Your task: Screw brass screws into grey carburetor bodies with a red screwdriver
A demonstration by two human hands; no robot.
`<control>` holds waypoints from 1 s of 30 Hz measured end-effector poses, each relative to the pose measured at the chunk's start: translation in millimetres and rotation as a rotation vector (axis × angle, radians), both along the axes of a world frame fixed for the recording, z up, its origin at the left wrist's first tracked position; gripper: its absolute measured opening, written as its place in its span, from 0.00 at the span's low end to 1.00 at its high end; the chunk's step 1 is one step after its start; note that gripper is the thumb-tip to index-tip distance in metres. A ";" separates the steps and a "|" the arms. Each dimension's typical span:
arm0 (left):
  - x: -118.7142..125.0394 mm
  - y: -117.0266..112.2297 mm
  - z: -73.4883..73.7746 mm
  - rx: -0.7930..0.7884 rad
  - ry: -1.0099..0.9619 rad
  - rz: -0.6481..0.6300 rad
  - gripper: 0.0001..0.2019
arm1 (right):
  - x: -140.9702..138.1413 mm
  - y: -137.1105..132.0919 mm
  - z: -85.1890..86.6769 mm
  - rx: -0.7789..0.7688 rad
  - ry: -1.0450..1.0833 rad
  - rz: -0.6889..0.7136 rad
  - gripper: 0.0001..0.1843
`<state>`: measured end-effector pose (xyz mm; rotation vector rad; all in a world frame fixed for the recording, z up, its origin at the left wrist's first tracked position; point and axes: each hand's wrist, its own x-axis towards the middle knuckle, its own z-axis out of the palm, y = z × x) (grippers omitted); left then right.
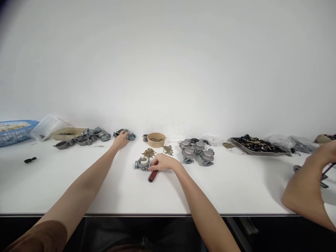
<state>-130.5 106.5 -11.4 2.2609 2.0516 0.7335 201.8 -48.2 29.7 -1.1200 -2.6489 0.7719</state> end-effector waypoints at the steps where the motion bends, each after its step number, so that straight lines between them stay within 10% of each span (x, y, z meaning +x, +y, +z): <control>1: -0.1 -0.2 0.6 0.007 0.001 0.010 0.21 | 0.8 0.1 1.2 -0.004 0.009 -0.001 0.16; 17: -26.3 2.1 15.2 0.029 -0.119 -0.030 0.13 | 7.7 -1.4 26.6 0.286 0.294 -0.223 0.14; 30: -34.8 -34.6 86.2 -0.304 -0.621 -0.203 0.28 | 7.5 -4.4 32.0 0.340 0.401 -0.281 0.12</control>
